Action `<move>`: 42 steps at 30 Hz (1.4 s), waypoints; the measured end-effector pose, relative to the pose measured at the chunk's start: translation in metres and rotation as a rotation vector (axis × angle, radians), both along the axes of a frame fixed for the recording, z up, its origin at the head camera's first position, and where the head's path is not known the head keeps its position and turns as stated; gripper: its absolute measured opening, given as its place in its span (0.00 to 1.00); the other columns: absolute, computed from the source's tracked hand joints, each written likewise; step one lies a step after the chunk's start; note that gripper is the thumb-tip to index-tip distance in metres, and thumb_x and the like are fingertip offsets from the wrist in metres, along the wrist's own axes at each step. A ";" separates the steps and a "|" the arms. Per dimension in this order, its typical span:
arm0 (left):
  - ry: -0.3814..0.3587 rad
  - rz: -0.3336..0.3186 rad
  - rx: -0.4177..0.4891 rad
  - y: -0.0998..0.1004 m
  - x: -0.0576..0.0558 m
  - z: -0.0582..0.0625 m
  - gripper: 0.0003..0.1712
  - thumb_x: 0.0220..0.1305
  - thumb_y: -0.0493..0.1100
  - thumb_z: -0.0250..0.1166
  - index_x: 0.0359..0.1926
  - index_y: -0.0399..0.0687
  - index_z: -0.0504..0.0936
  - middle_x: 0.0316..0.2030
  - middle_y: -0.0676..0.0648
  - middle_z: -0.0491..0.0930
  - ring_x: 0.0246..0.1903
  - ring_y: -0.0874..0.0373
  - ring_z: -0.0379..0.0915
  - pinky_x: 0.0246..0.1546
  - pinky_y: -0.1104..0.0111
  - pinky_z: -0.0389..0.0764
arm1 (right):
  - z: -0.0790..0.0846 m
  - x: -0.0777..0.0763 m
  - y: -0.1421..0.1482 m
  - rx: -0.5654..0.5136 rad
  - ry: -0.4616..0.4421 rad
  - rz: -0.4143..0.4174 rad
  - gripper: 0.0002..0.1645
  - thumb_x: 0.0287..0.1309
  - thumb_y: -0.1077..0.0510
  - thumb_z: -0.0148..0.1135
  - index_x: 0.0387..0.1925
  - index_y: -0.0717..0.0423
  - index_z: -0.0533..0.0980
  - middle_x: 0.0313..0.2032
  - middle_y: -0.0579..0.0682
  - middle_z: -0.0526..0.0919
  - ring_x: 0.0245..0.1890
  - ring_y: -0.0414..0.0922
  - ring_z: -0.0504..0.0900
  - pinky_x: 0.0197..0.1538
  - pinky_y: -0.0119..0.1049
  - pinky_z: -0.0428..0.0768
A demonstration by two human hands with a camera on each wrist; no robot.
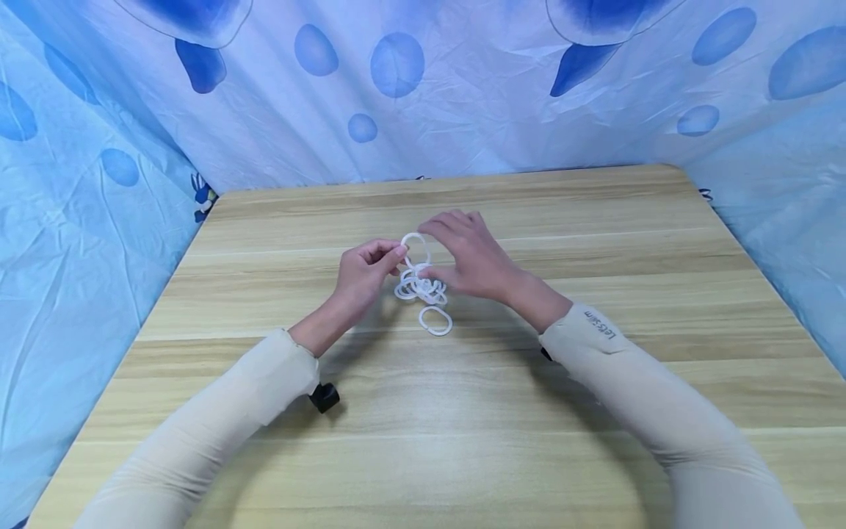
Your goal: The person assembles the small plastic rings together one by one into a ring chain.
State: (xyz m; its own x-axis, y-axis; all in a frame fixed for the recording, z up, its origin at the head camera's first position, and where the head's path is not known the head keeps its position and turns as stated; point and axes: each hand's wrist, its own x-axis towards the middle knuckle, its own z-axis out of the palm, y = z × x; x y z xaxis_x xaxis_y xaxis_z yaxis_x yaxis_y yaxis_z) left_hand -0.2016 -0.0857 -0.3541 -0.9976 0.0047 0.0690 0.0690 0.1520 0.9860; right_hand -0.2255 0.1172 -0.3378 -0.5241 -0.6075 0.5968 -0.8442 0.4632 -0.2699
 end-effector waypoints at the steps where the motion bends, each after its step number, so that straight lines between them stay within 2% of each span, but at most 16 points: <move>1: -0.001 0.019 0.004 0.000 0.000 0.000 0.10 0.63 0.42 0.66 0.41 0.39 0.85 0.30 0.47 0.82 0.33 0.45 0.77 0.36 0.64 0.80 | 0.000 0.000 0.003 -0.026 0.004 -0.006 0.37 0.41 0.51 0.79 0.52 0.61 0.75 0.48 0.55 0.80 0.50 0.52 0.73 0.47 0.48 0.65; 4: 0.005 0.073 0.017 -0.001 -0.001 0.001 0.11 0.63 0.41 0.66 0.42 0.38 0.84 0.33 0.45 0.83 0.30 0.54 0.76 0.38 0.64 0.80 | -0.002 -0.001 0.011 -0.095 -0.001 -0.014 0.33 0.40 0.56 0.79 0.50 0.61 0.76 0.45 0.54 0.80 0.44 0.51 0.74 0.45 0.47 0.65; 8: 0.025 0.115 0.029 -0.003 -0.002 0.001 0.11 0.63 0.42 0.66 0.42 0.38 0.84 0.33 0.44 0.84 0.27 0.61 0.75 0.41 0.60 0.81 | -0.008 0.000 0.022 -0.112 -0.098 0.015 0.28 0.41 0.62 0.78 0.47 0.60 0.78 0.39 0.51 0.81 0.38 0.49 0.73 0.44 0.44 0.64; 10: 0.027 0.123 0.029 -0.003 -0.002 0.001 0.11 0.63 0.42 0.66 0.42 0.39 0.84 0.33 0.44 0.84 0.28 0.59 0.75 0.40 0.61 0.81 | -0.011 0.001 0.026 -0.076 -0.178 0.036 0.26 0.42 0.63 0.77 0.47 0.59 0.79 0.37 0.51 0.81 0.37 0.50 0.74 0.44 0.44 0.65; 12: 0.030 0.130 0.030 -0.003 -0.003 0.001 0.10 0.63 0.42 0.66 0.42 0.40 0.84 0.33 0.44 0.84 0.30 0.54 0.76 0.38 0.66 0.81 | -0.013 0.003 0.028 -0.021 -0.275 0.058 0.26 0.43 0.64 0.77 0.47 0.59 0.79 0.35 0.51 0.81 0.38 0.51 0.75 0.43 0.45 0.68; 15: 0.037 0.133 0.034 -0.003 -0.003 0.001 0.11 0.63 0.41 0.66 0.42 0.39 0.84 0.33 0.44 0.84 0.33 0.45 0.77 0.34 0.72 0.80 | -0.015 0.005 0.028 0.095 -0.419 0.091 0.24 0.46 0.63 0.75 0.48 0.59 0.80 0.35 0.53 0.81 0.38 0.50 0.76 0.42 0.47 0.72; 17: 0.042 0.133 0.043 -0.003 -0.003 0.002 0.11 0.63 0.41 0.66 0.42 0.38 0.84 0.33 0.44 0.84 0.35 0.41 0.77 0.33 0.73 0.80 | -0.016 0.006 0.027 0.165 -0.500 0.114 0.23 0.46 0.63 0.75 0.48 0.59 0.80 0.35 0.54 0.81 0.38 0.50 0.76 0.42 0.48 0.74; 21: 0.049 0.129 0.054 -0.003 -0.003 0.001 0.11 0.63 0.41 0.66 0.42 0.38 0.84 0.33 0.44 0.83 0.30 0.53 0.77 0.33 0.73 0.80 | -0.019 0.011 0.023 0.251 -0.568 0.157 0.24 0.45 0.64 0.74 0.48 0.58 0.81 0.35 0.54 0.81 0.38 0.50 0.77 0.43 0.47 0.75; 23: 0.051 0.128 0.057 -0.002 -0.003 0.001 0.11 0.63 0.41 0.66 0.42 0.38 0.84 0.33 0.44 0.83 0.28 0.60 0.76 0.33 0.73 0.80 | -0.020 0.013 0.021 0.266 -0.574 0.175 0.25 0.45 0.65 0.74 0.50 0.58 0.80 0.35 0.54 0.81 0.38 0.50 0.77 0.43 0.46 0.75; 25: 0.054 0.126 0.059 -0.002 -0.003 0.001 0.10 0.63 0.41 0.66 0.41 0.38 0.84 0.33 0.43 0.83 0.28 0.61 0.76 0.32 0.73 0.80 | -0.022 0.015 0.018 0.269 -0.580 0.194 0.27 0.45 0.65 0.74 0.51 0.57 0.80 0.36 0.53 0.81 0.38 0.49 0.78 0.44 0.44 0.77; 27: 0.058 0.120 0.064 -0.002 -0.003 0.001 0.10 0.63 0.41 0.66 0.41 0.38 0.84 0.33 0.43 0.83 0.30 0.53 0.77 0.32 0.73 0.79 | -0.025 0.016 0.015 0.275 -0.563 0.215 0.29 0.44 0.64 0.74 0.53 0.57 0.79 0.37 0.53 0.81 0.37 0.48 0.79 0.44 0.44 0.77; 31: 0.059 0.102 0.080 -0.002 -0.003 0.000 0.10 0.63 0.40 0.66 0.41 0.37 0.84 0.33 0.42 0.83 0.37 0.37 0.76 0.31 0.74 0.79 | -0.031 0.016 0.012 0.316 -0.448 0.254 0.32 0.41 0.60 0.77 0.53 0.56 0.79 0.37 0.51 0.81 0.38 0.48 0.78 0.45 0.43 0.76; 34: 0.053 0.090 0.089 -0.002 -0.003 0.000 0.11 0.63 0.40 0.66 0.41 0.36 0.83 0.33 0.42 0.83 0.38 0.35 0.75 0.31 0.74 0.79 | -0.035 0.017 0.009 0.361 -0.375 0.257 0.35 0.40 0.56 0.78 0.55 0.53 0.78 0.36 0.50 0.79 0.37 0.47 0.75 0.44 0.41 0.73; 39: 0.044 0.077 0.082 -0.002 -0.002 0.000 0.13 0.63 0.41 0.66 0.42 0.34 0.83 0.34 0.40 0.83 0.34 0.43 0.77 0.31 0.75 0.78 | -0.037 0.020 0.005 0.424 -0.316 0.232 0.38 0.40 0.52 0.79 0.57 0.48 0.77 0.38 0.49 0.77 0.35 0.43 0.70 0.39 0.38 0.70; 42: 0.041 0.073 0.080 -0.002 -0.002 0.000 0.12 0.63 0.41 0.66 0.42 0.35 0.83 0.33 0.41 0.83 0.30 0.54 0.77 0.32 0.74 0.78 | -0.039 0.020 0.004 0.438 -0.264 0.230 0.37 0.40 0.50 0.79 0.56 0.48 0.78 0.37 0.50 0.77 0.34 0.42 0.69 0.38 0.38 0.69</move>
State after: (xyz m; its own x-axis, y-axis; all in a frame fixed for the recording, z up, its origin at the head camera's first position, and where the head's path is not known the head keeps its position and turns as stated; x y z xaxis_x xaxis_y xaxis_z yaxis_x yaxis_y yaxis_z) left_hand -0.2037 -0.0879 -0.3541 -0.9914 -0.0754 0.1069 0.1010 0.0790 0.9917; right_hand -0.2058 0.1209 -0.3765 -0.4463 -0.8854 0.1299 -0.8666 0.3915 -0.3093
